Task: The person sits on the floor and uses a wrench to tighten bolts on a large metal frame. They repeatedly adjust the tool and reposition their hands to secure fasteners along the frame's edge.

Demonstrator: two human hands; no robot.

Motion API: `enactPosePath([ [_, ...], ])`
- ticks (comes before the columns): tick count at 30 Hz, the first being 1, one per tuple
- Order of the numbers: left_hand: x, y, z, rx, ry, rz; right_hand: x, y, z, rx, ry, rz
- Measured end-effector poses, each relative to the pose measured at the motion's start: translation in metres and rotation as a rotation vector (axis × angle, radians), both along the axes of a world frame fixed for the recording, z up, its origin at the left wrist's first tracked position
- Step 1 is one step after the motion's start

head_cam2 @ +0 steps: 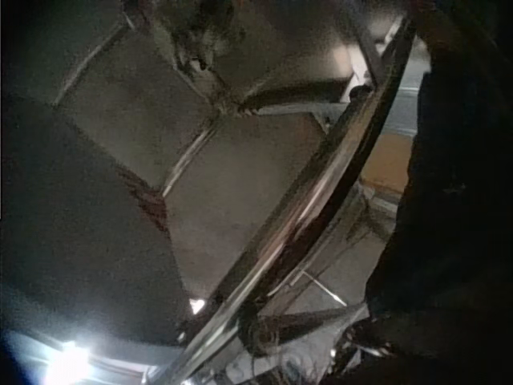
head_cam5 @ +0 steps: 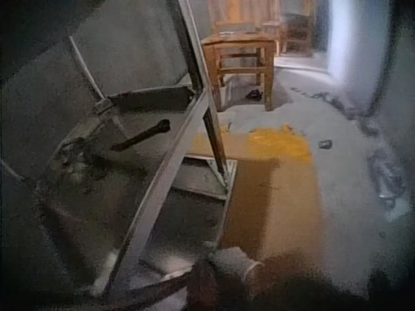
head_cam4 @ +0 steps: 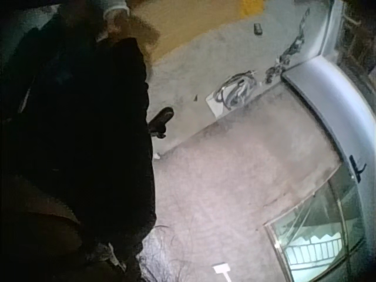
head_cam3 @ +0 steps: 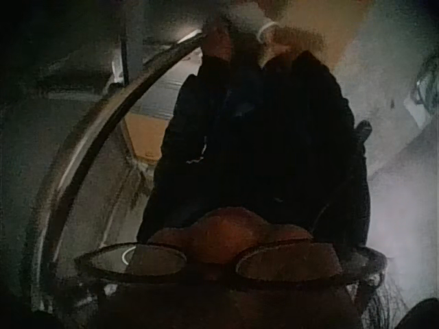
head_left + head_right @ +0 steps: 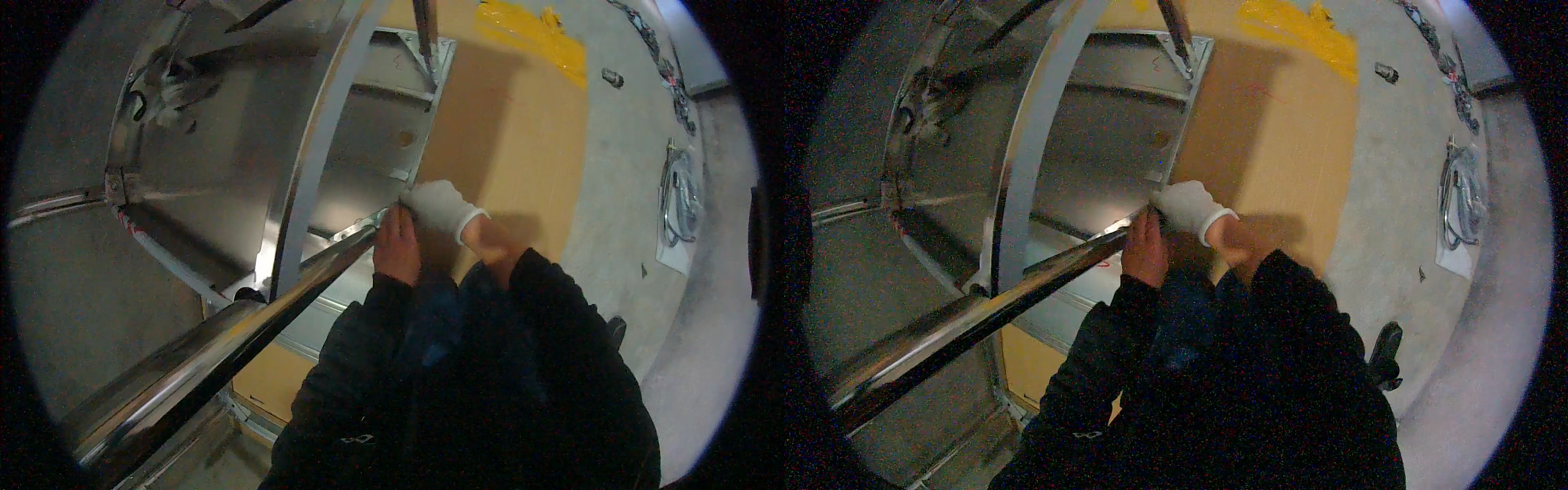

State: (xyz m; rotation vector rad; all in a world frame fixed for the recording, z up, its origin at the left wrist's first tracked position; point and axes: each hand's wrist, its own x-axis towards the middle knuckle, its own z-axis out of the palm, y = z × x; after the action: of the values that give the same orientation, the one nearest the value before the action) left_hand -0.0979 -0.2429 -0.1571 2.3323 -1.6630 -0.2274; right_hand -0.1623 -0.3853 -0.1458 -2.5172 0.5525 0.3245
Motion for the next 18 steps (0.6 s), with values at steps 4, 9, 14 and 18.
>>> enactPosePath([
  [4, 0.017, -0.034, -0.009, 0.2, -0.289, -0.003, -0.011, 0.007, -0.009, -0.034, -0.113, -0.064],
  [9, 0.032, -0.039, -0.002, 0.481, -0.304, -0.168, -0.023, 0.024, -0.017, 0.045, -0.156, -0.26],
  [14, 0.029, -0.037, 0.009, 0.525, -0.289, -0.246, -0.031, 0.038, -0.03, 0.171, -0.181, -0.42],
  [18, 0.034, -0.035, 0.007, 0.516, -0.336, -0.243, -0.026, 0.059, -0.041, 0.362, -0.268, -0.611],
])
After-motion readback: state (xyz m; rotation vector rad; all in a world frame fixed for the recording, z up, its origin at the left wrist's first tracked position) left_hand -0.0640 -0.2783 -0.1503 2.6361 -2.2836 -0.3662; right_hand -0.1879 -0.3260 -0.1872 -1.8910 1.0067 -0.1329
